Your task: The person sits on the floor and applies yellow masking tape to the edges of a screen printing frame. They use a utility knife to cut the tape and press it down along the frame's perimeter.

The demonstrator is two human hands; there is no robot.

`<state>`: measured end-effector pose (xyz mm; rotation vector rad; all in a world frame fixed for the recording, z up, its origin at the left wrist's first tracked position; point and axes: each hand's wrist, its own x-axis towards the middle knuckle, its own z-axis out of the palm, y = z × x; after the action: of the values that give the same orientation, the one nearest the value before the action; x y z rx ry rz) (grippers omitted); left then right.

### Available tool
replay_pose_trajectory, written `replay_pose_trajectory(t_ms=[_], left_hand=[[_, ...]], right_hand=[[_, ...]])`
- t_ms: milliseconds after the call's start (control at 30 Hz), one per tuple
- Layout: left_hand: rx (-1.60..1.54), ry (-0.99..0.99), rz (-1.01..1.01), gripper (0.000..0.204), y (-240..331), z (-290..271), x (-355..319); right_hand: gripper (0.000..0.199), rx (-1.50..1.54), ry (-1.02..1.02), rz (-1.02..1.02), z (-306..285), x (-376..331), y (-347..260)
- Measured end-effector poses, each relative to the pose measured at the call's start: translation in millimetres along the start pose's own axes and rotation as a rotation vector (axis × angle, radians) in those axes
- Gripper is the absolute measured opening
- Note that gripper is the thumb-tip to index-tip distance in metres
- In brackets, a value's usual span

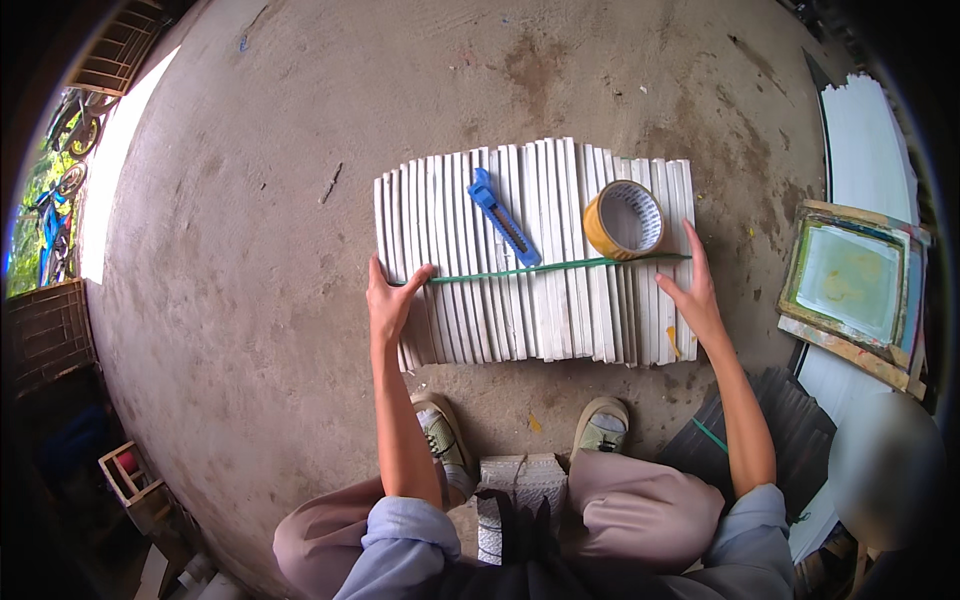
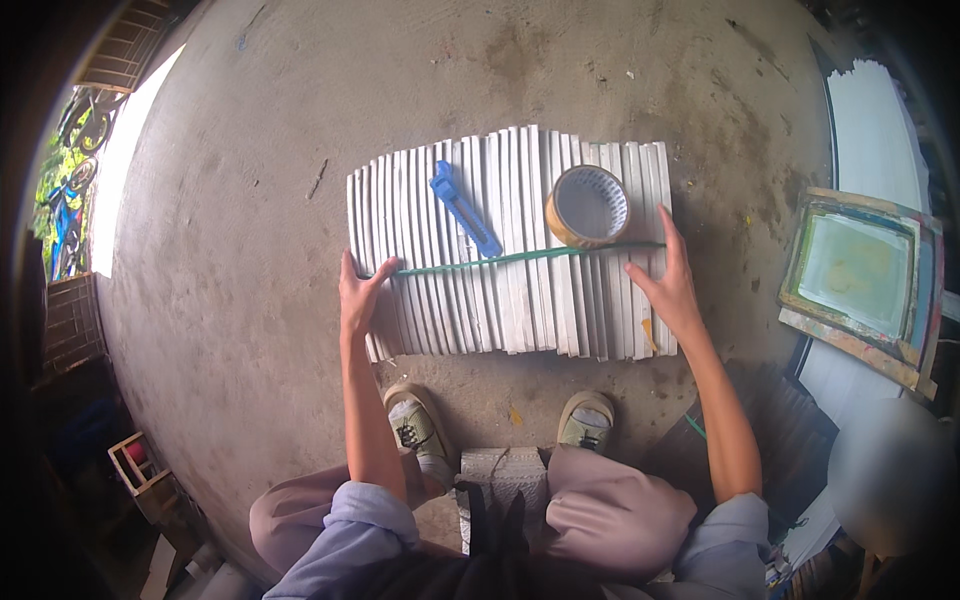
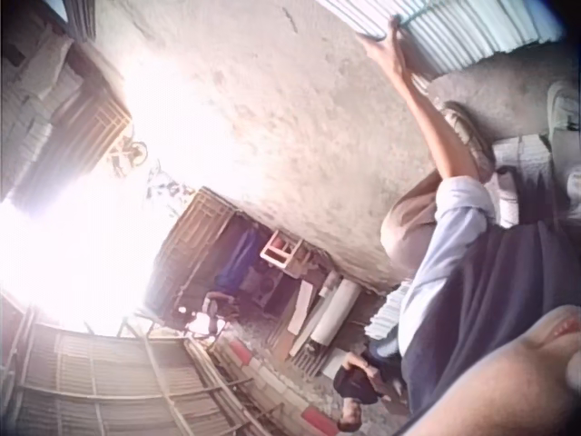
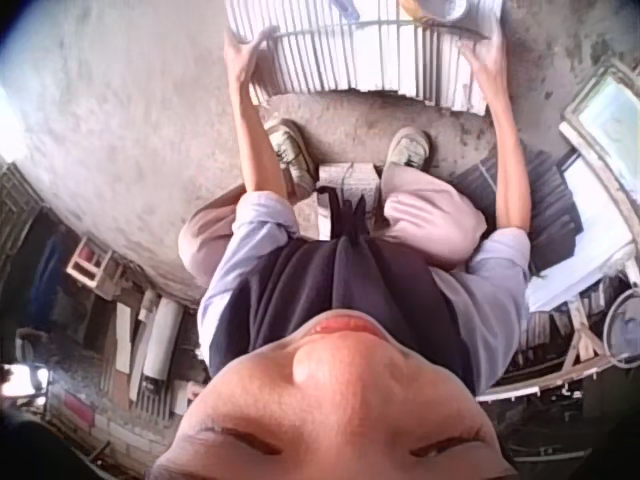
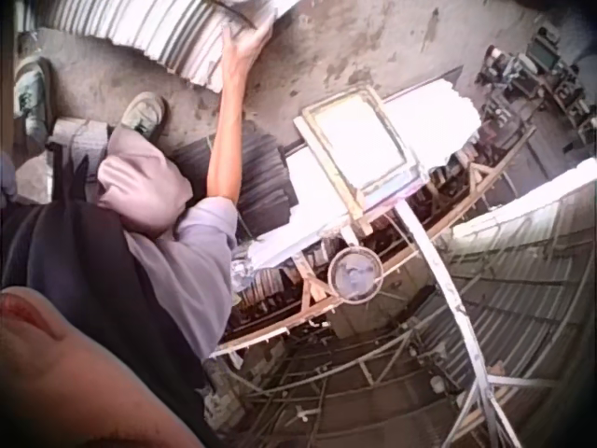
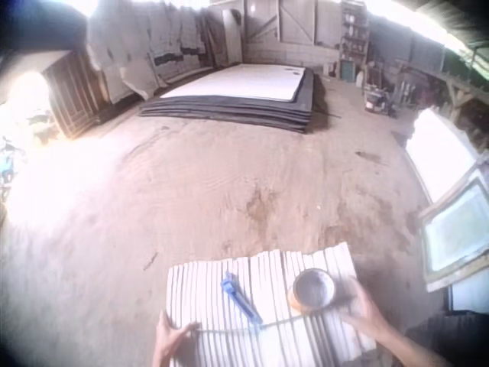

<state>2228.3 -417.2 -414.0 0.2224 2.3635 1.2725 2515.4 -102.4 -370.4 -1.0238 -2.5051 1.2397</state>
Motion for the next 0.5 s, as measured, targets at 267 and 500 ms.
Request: replay_pose_trajectory(t_ms=[267, 500], left_hand=[[0.207, -0.124, -0.078, 0.113, 22.9, -7.3, 50.7], [0.92, -0.444, 0.216, 0.079, 54.7, -87.1, 28.7]], right_hand=[[0.091, -0.039, -0.019, -0.02, 16.9, 49.9, 28.2], [0.052, -0.536, -0.029, -0.33, 27.8, 56.7, -78.2]])
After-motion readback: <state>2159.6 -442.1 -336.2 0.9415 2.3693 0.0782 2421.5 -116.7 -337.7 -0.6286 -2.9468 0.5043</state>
